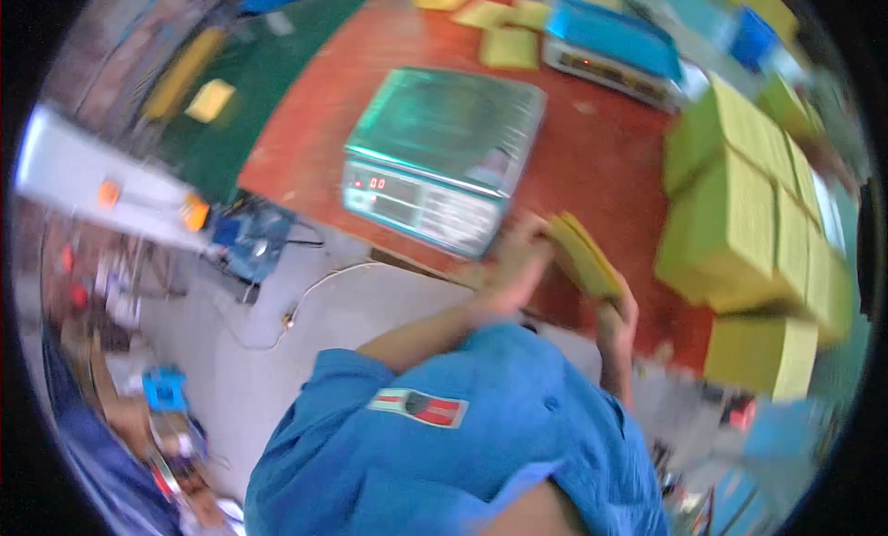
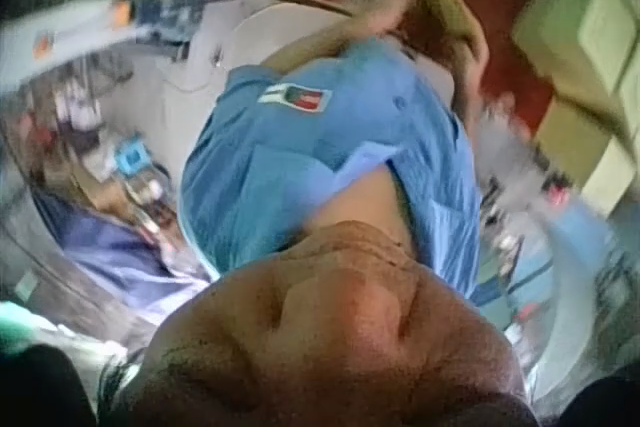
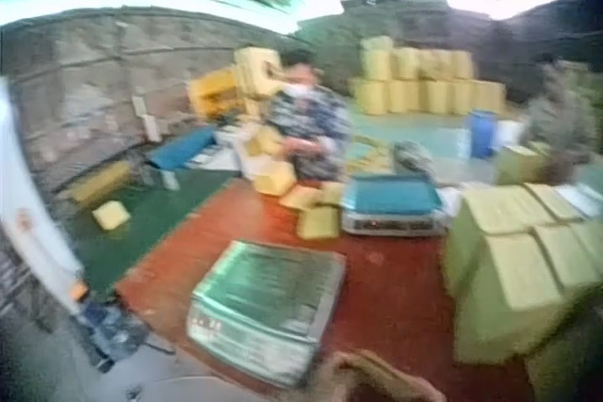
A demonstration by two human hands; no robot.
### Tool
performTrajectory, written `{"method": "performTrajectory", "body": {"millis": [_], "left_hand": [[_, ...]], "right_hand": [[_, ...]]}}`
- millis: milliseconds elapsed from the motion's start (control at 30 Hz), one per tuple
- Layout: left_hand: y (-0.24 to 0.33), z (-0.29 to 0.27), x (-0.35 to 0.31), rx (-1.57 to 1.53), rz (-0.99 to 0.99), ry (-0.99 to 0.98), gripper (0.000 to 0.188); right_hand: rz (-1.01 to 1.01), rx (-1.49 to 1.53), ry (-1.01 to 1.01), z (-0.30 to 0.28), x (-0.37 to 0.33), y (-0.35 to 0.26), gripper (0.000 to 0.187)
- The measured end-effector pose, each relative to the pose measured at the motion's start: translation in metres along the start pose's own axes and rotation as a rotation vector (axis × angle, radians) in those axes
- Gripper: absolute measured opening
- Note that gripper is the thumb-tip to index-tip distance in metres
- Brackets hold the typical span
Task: Weighing stacks of yellow industrial material on a scale and sorting them based on weight.
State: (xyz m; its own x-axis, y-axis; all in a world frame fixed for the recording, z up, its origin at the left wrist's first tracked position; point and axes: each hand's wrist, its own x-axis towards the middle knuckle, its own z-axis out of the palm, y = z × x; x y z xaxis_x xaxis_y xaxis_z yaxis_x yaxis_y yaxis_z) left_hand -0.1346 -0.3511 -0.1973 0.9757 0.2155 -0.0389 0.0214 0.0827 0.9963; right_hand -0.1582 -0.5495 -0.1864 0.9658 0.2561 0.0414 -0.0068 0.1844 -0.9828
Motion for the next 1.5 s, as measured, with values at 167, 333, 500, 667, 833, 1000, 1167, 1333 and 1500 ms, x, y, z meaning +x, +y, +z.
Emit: {"method": "performTrajectory", "body": {"millis": [167, 333, 500, 667, 833, 1000, 1167, 1333, 1500], "left_hand": [[0.004, 0.013, -0.009, -0.062, 0.128, 0.027, 0.014], [0.026, 0.020, -0.022, -0.100, 0.216, 0.045, 0.024], [-0.002, 0.014, -0.019, -0.047, 0.282, -0.115, 0.042], [0.032, 0.000, -0.012, 0.287, 0.330, -0.425, 0.045], [0.101, -0.040, -0.001, 0.080, 0.118, -0.710, 0.038], [0.138, -0.101, 0.033, 0.057, -0.080, -0.631, 0.036], [0.187, -0.180, 0.165, -0.199, -0.163, -0.328, 0.034], [0.165, -0.219, 0.349, -0.121, -0.240, -0.329, 0.036], [0.127, -0.165, 0.507, -0.115, -0.239, -0.256, 0.040]], "right_hand": [[-0.100, -0.007, 0.016, 0.002, -0.005, 0.015, 0.039], [-0.031, -0.014, 0.165, 0.004, 0.006, 0.008, 0.018], [-0.034, 0.002, 0.012, -0.020, 0.012, 0.046, 0.022], [0.042, 0.091, 0.108, -0.005, 0.025, -0.004, 0.033], [0.140, 0.231, 0.053, 0.010, 0.038, -0.044, 0.043], [0.219, 0.285, 0.020, 0.049, 0.063, -0.055, 0.045], [0.161, 0.353, 0.246, 0.083, 0.080, -0.027, 0.031], [0.241, 0.374, 0.438, 0.140, 0.068, -0.013, 0.025], [0.433, 0.296, 0.721, 0.166, 0.037, -0.007, 0.024]]}}
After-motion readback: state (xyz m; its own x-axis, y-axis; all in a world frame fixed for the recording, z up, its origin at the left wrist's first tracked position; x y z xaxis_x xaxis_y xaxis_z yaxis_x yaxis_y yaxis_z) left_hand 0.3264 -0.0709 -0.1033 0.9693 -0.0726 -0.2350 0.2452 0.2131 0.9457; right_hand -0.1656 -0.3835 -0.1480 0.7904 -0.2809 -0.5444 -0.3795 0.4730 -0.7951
